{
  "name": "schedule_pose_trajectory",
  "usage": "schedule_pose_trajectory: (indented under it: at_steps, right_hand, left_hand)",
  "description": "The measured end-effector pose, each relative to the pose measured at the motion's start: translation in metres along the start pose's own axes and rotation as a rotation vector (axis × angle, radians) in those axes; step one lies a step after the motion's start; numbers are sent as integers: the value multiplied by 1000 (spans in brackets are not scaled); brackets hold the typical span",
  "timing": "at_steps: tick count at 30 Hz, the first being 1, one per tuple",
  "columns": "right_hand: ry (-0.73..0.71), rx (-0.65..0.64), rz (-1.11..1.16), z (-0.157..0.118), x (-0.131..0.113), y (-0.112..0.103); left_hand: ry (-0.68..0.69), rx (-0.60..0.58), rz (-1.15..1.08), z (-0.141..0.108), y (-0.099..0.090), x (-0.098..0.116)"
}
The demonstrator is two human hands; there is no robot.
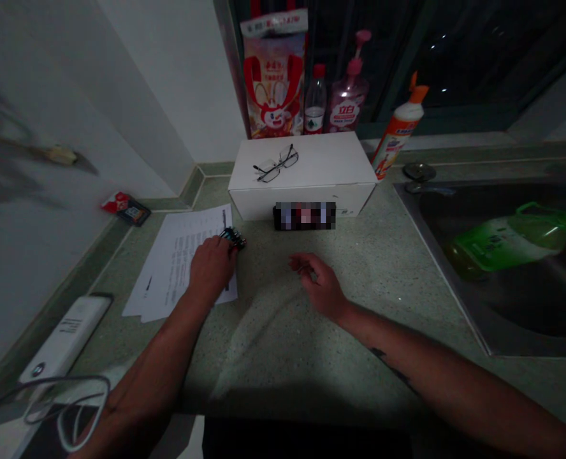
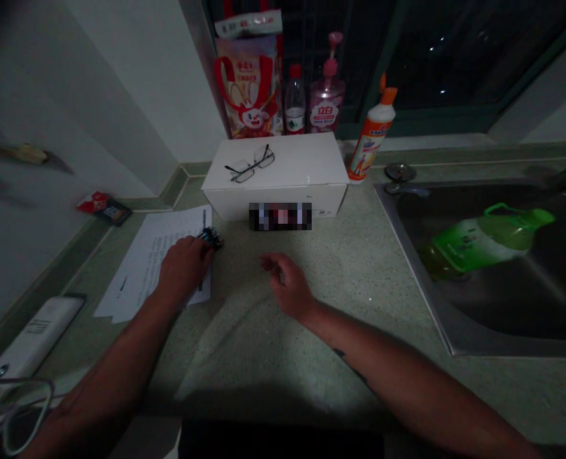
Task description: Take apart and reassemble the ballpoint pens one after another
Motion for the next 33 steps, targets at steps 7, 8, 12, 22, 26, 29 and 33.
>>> schedule_pose_trajectory:
  at_steps: [7, 8, 12, 22, 26, 29, 33]
  right_hand:
    - [-49, 93, -120, -2, -8, -16]
    - [-60, 85, -150, -2, -10, -18]
    - [-90, 0, -251, -1, -10, -20]
    - [156, 97, -87, 25, 16, -49]
    - [216, 74, 13, 31, 18, -55]
    - [198, 74, -20, 30, 16, -56]
    - [123, 57, -107, 27, 13, -54]
  left_hand:
    - [137, 84, -243, -9, -23, 43]
    - [207, 90, -299, -13, -25, 56]
    - [437, 6, -461, -30, -17, 101]
    - [247, 72, -745, -19, 20, 88]
    - [95, 64, -939, -7, 23, 79]
    - [25, 15, -1004, -3, 22, 78]
    - [-3, 0, -1025, -3, 23, 76]
Point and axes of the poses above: each hand's wrist, its own z-axis towards the middle knuckle, its own y-axis out of the palm, x = y × z, the point moved 3 cm from there along z, towards the middle knuckle, and after that the axes turned 1 degree about x, right-handed, at the moved point
